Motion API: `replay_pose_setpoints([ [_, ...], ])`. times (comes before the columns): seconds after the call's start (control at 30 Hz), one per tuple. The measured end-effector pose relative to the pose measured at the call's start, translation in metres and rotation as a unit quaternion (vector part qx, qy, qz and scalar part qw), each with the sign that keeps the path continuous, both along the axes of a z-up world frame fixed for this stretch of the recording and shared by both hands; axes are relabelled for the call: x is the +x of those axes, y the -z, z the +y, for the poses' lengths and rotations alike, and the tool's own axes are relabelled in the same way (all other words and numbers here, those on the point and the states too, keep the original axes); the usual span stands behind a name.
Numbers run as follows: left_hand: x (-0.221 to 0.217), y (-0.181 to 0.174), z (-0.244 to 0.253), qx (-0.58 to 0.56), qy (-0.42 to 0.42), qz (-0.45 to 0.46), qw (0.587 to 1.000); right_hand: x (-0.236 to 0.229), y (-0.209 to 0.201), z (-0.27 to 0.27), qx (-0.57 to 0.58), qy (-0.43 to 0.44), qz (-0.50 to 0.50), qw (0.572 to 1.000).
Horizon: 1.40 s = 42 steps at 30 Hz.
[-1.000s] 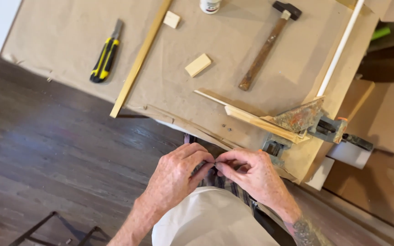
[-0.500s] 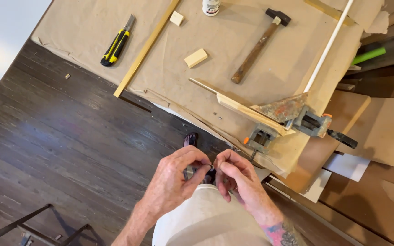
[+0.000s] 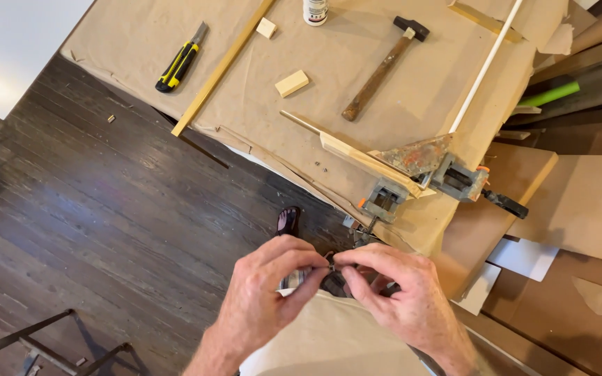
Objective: Assembling a wooden frame by applying glue to mitered joints and securing them with corner clamps.
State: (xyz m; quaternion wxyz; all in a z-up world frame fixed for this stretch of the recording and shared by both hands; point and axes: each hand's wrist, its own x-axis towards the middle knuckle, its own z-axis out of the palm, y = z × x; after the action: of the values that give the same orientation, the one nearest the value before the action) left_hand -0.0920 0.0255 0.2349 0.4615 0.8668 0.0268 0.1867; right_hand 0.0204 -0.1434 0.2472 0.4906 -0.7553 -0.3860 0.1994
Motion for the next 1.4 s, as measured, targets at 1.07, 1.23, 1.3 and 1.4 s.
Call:
replay_pose_setpoints([
  [1.07,-0.014,-0.025,-0.037,-0.155,-0.100,0.002,0.983,-0.030,0.021,-0.019,0.117,0.080,0.232,0.962],
  [1.23,-0.012,-0.027,-0.037,-0.119,-0.085,-0.025,0.989,-0.014,-0.014,-0.018,0.054,0.011,0.091,0.994],
  [1.3,-0.012,-0.027,-0.037,-0.026,-0.076,-0.057,0.995,-0.009,-0.019,-0.015,0.027,0.006,0.057,0.998],
  [1.4,-0.016,-0.022,-0.040,0.065,-0.088,-0.053,0.993,-0.006,-0.021,-0.015,-0.004,-0.011,-0.009,1.000],
])
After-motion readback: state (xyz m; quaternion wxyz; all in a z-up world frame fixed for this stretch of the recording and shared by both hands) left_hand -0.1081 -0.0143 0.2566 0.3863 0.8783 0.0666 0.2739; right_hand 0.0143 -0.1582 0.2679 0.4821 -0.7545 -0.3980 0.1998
